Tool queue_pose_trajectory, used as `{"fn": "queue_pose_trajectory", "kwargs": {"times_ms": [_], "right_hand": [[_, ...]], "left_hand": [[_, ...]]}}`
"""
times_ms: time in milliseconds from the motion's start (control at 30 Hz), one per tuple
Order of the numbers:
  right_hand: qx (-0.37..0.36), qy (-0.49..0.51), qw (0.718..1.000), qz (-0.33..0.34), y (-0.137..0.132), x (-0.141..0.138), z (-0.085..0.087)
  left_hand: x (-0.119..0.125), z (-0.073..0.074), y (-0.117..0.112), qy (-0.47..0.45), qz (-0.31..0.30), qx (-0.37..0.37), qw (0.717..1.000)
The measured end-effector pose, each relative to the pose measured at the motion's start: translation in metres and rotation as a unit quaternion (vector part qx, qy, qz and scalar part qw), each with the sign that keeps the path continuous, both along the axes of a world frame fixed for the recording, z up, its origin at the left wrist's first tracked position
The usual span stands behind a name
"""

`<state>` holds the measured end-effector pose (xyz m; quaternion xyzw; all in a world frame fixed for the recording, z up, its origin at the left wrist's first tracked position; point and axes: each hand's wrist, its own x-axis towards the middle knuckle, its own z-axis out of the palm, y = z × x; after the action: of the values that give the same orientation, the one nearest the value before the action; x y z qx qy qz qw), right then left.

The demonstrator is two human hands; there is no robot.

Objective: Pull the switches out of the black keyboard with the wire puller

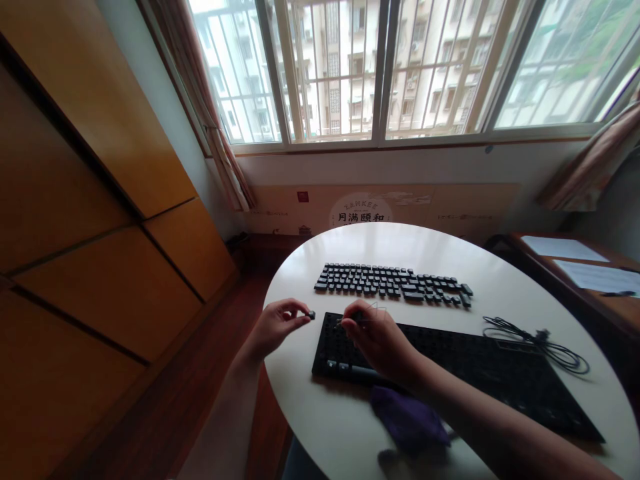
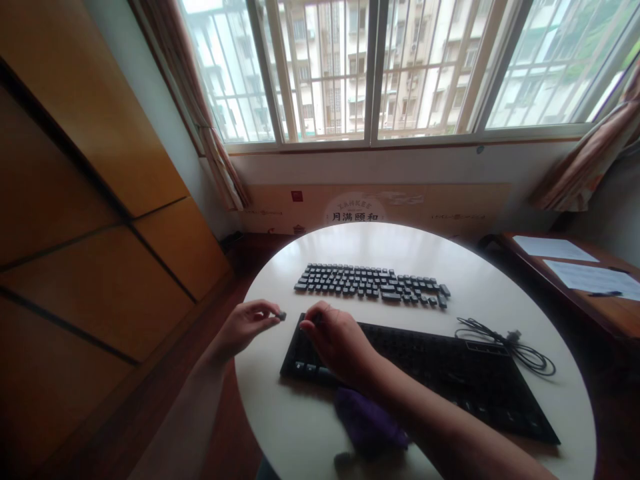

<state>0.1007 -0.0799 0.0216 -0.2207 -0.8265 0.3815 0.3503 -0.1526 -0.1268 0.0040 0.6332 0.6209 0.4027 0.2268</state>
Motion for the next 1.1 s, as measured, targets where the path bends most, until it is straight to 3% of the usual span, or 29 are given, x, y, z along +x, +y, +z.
{"fn": "queue_pose_trajectory", "kwargs": {"times_ms": [133,267,533,733,900,1033,1100], "right_hand": [[-0.004,-0.045,0.999,-0.008,0.003,0.022,0.004],[0.016,-0.074,0.997,-0.002,-0.006,0.041,-0.004],[0.018,-0.078,0.996,0.026,-0.018,0.055,0.002],[-0.003,-0.112,0.993,0.026,-0.01,0.064,0.002],[-0.045,-0.171,0.983,0.04,-0.003,0.068,0.009],[-0.044,-0.211,0.974,0.062,-0.004,0.072,0.015],[-0.045,-0.217,0.972,0.082,-0.006,0.074,0.013]], "left_hand": [[-0.016,-0.011,0.045,0.065,0.057,-0.003,0.996],[-0.019,-0.023,0.064,0.098,0.081,-0.007,0.992],[-0.019,-0.03,0.065,0.163,0.073,0.0,0.984],[-0.017,-0.033,0.07,0.17,0.06,0.039,0.983],[-0.019,-0.038,0.073,0.152,0.086,0.077,0.982],[0.0,-0.032,0.06,0.14,0.119,0.112,0.977],[0.019,-0.024,0.044,0.14,0.103,0.125,0.977]]}}
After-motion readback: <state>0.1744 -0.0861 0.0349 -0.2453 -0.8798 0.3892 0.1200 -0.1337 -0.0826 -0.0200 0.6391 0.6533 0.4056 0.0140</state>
